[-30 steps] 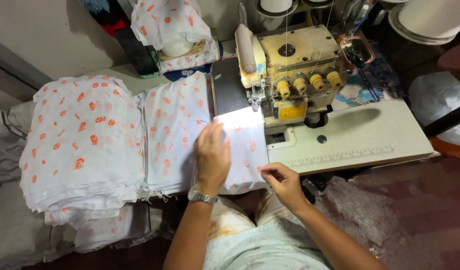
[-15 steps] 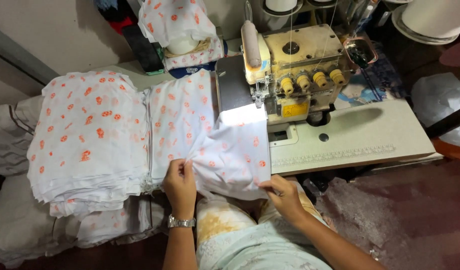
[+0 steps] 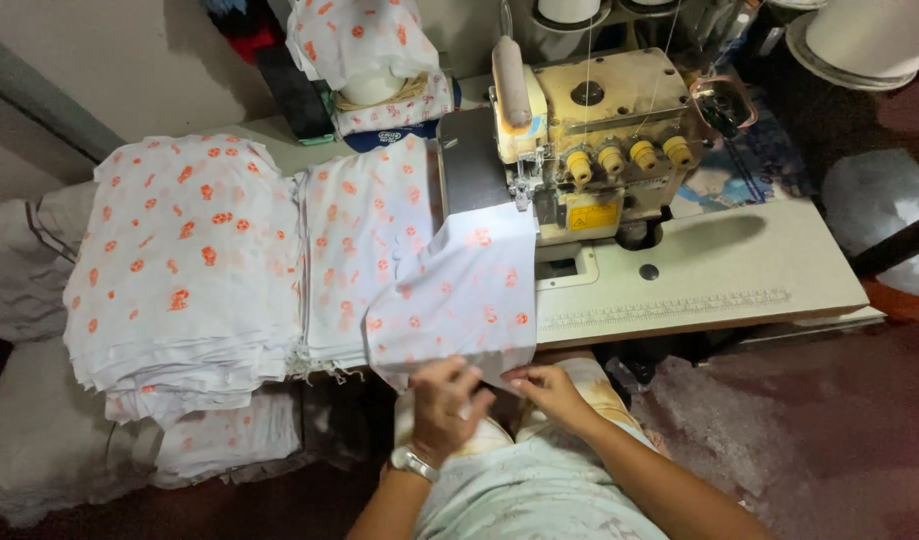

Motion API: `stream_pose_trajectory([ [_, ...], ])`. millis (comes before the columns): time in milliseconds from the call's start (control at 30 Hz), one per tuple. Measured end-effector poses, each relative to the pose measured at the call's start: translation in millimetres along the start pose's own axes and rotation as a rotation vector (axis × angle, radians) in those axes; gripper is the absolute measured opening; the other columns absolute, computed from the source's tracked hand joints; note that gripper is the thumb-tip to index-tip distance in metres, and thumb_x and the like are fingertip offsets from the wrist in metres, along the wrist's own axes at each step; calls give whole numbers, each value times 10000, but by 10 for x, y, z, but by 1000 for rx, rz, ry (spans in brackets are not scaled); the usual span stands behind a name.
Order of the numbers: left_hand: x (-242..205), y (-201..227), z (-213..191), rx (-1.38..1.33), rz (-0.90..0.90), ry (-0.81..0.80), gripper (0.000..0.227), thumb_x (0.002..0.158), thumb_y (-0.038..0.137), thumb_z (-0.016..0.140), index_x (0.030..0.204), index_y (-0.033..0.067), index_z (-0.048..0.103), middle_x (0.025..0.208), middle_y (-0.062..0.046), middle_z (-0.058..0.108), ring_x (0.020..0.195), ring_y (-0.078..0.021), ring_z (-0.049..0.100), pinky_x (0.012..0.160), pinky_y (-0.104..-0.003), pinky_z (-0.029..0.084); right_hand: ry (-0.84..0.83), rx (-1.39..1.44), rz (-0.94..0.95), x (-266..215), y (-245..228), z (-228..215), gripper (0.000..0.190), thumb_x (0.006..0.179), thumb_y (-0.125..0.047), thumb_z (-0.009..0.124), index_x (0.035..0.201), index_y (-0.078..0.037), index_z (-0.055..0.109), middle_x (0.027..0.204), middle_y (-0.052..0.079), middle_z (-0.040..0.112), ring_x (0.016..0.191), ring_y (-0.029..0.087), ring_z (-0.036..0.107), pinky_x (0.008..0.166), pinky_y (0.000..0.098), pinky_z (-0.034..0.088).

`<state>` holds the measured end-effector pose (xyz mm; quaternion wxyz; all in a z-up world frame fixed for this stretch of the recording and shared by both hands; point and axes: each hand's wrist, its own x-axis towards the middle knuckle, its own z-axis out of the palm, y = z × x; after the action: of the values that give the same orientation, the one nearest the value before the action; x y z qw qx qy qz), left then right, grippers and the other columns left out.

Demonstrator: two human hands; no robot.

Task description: Picking up, unfolding, and inspecting individual pieces of patterned fabric from a stack at a sewing workstation.

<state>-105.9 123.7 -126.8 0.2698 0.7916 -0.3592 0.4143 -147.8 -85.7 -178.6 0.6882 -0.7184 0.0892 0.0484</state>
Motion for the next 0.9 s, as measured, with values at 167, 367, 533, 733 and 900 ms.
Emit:
stream_pose_trajectory([
  [167, -305, 323, 95, -162, 223, -328, 580, 944, 605, 516, 1267, 126, 465, 1273, -129, 479, 1126, -278, 508, 881, -440, 431, -98, 346, 133, -45, 48, 15, 324, 948, -252, 643, 678, -75, 615, 599, -15, 506, 554, 91, 446, 547, 245, 350],
  [367, -313, 273, 239, -22, 248, -374, 500, 792, 46, 686, 1245, 131, 493, 1159, -91, 469, 1010, -248, 474, 818, -370, 438, -157, 650, 403, -218, -489, 30, 449, 978, -313, 520, 1092, 93, 675, 832, 147, 680, 727, 201, 662, 718, 336, 602],
  [533, 171, 361, -187, -351, 153, -259, 92, 853, -52, 687, 863, 34, 717, 826, -80, 728, 723, -217, 666, 625, -325, 497, -136, 371, 318, -215, -414, -86, 504, 786, 44, 452, 1249, 30, 650, 772, 251, 731, 668, 268, 710, 626, 286, 586],
  [733, 349, 273, -488, -543, -227, -230, 178, 835, -53, 693, 991, 30, 710, 911, -85, 726, 847, -239, 696, 788, -347, 572, 24, -154, -81, -385, -989, -182, 349, 866, 19, 511, 1116, -85, 732, 815, 93, 796, 717, 131, 759, 720, 231, 598],
  [900, 822, 350, -808, -705, -486, -226, 95, 872, -6, 677, 935, 43, 727, 861, -49, 693, 812, -157, 662, 737, -258, 551, 113, -84, -207, -256, -907, -212, 230, 862, 19, 606, 1035, -38, 746, 819, 112, 774, 729, 163, 779, 668, 237, 645],
])
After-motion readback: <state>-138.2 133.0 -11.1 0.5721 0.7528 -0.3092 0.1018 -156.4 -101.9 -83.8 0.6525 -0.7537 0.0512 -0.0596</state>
